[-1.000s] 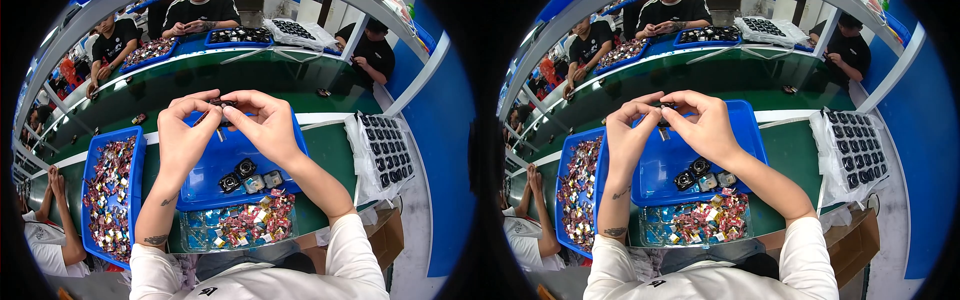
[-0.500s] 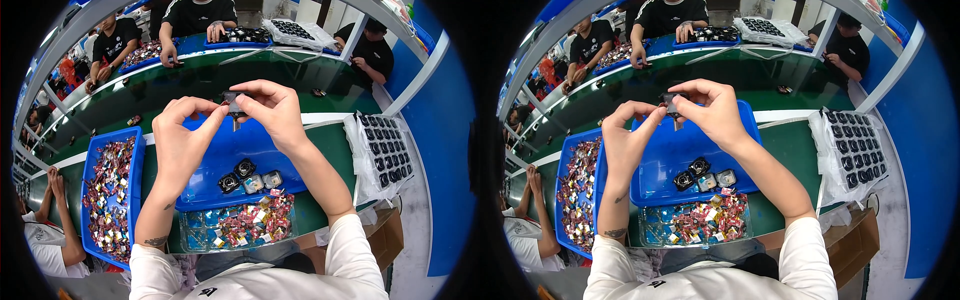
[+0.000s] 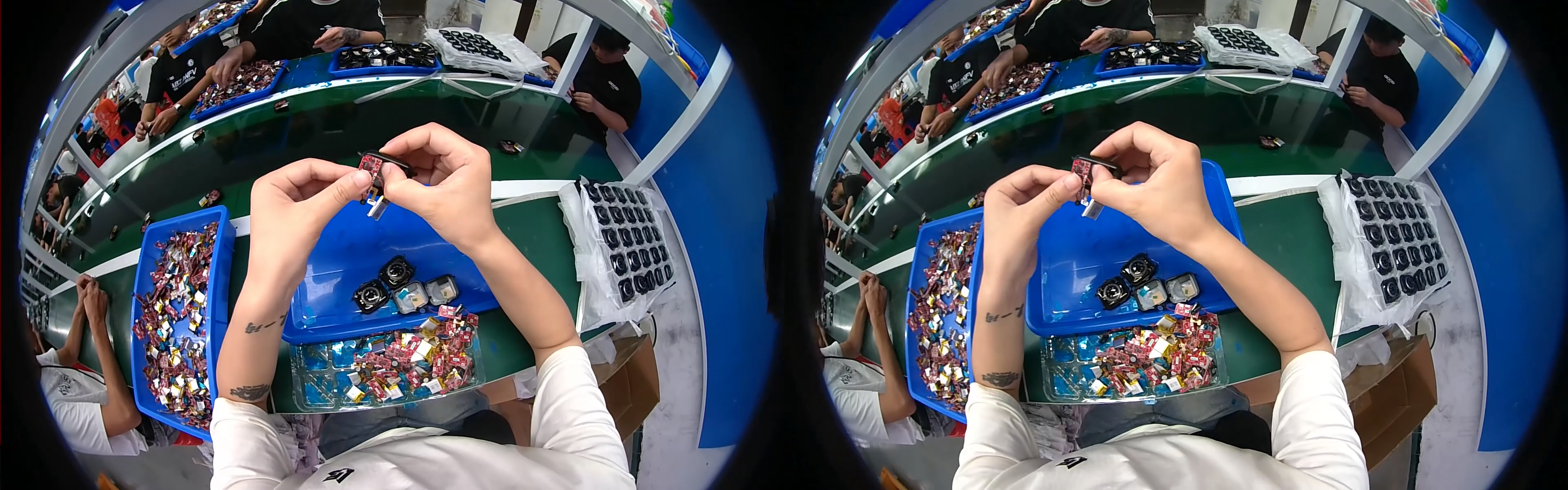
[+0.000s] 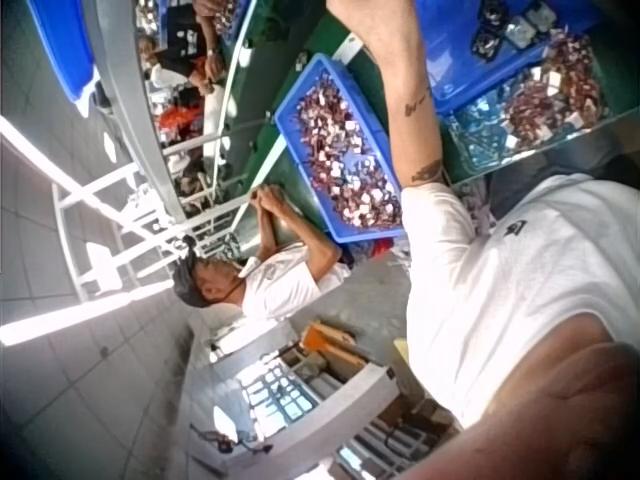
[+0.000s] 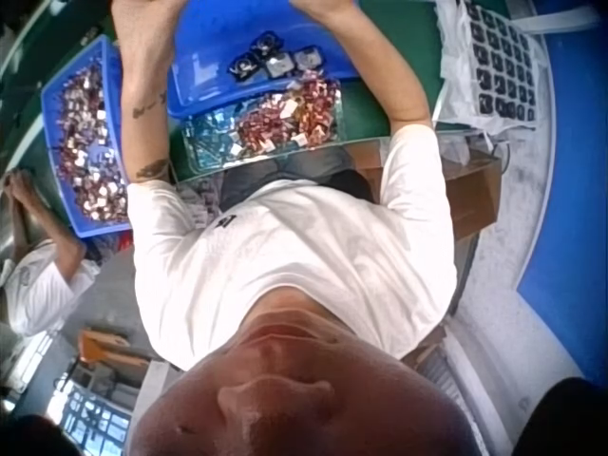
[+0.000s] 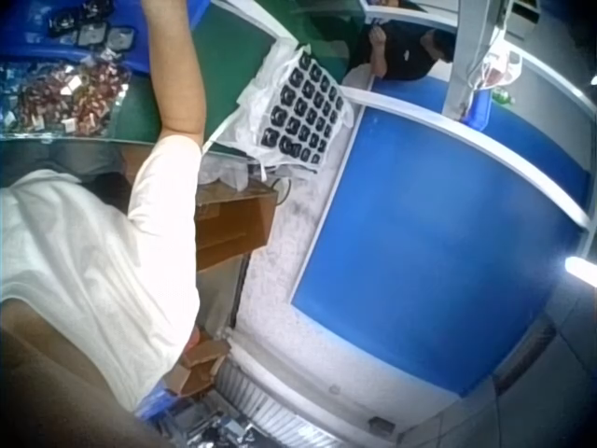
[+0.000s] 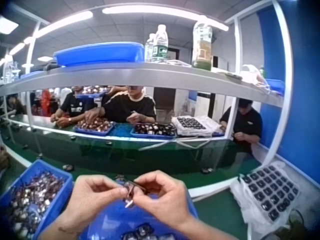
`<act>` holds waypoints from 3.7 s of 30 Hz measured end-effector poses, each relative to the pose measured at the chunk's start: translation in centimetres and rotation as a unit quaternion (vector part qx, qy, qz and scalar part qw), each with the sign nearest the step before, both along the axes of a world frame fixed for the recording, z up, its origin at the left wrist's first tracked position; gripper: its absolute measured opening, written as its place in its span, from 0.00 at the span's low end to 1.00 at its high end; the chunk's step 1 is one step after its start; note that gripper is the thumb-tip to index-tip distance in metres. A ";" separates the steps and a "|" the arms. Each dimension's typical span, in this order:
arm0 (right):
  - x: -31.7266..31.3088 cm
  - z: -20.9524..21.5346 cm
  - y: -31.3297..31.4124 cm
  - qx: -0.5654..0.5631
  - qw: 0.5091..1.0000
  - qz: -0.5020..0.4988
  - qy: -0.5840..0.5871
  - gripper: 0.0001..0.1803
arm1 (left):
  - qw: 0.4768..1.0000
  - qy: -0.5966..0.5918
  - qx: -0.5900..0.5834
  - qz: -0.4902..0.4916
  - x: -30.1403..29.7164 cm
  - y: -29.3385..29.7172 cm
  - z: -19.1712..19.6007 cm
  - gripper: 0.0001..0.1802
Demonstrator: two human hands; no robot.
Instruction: Assembling small electronic components and placing them into a tray.
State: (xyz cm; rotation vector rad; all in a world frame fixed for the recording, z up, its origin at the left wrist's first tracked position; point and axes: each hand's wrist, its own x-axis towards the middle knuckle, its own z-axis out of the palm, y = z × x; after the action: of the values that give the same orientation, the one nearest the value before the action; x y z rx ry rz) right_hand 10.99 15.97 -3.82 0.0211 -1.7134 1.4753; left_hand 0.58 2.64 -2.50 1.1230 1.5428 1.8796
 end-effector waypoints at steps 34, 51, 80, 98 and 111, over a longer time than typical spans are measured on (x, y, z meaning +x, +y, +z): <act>2.5 2.4 3.5 0.218 0.919 0.256 -0.208 0.06 | 0.972 0.051 -0.131 -0.190 -1.6 -0.1 -0.3 0.07; 2.4 1.1 6.0 0.152 0.945 0.102 -0.270 0.09 | 0.987 0.110 -0.081 -0.085 -2.2 0.0 -0.3 0.16; 7.7 -11.4 31.7 -0.003 0.492 -0.696 -0.523 0.34 | 0.982 0.177 -0.059 0.036 -2.5 1.3 -0.8 0.09; 2.9 -4.7 22.7 -0.081 0.877 -0.456 -0.126 0.23 | 0.954 0.294 0.052 0.014 0.9 -1.4 0.4 0.09; -6.1 3.0 1.1 0.194 0.966 0.068 -0.155 0.17 | 0.892 0.363 0.115 0.244 4.8 -7.6 3.1 0.10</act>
State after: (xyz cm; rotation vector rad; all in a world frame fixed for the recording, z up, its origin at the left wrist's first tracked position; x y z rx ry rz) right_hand 4.88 17.04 -0.82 0.1239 -2.2766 1.2639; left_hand 5.42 -4.95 0.65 1.8323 2.2089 2.1240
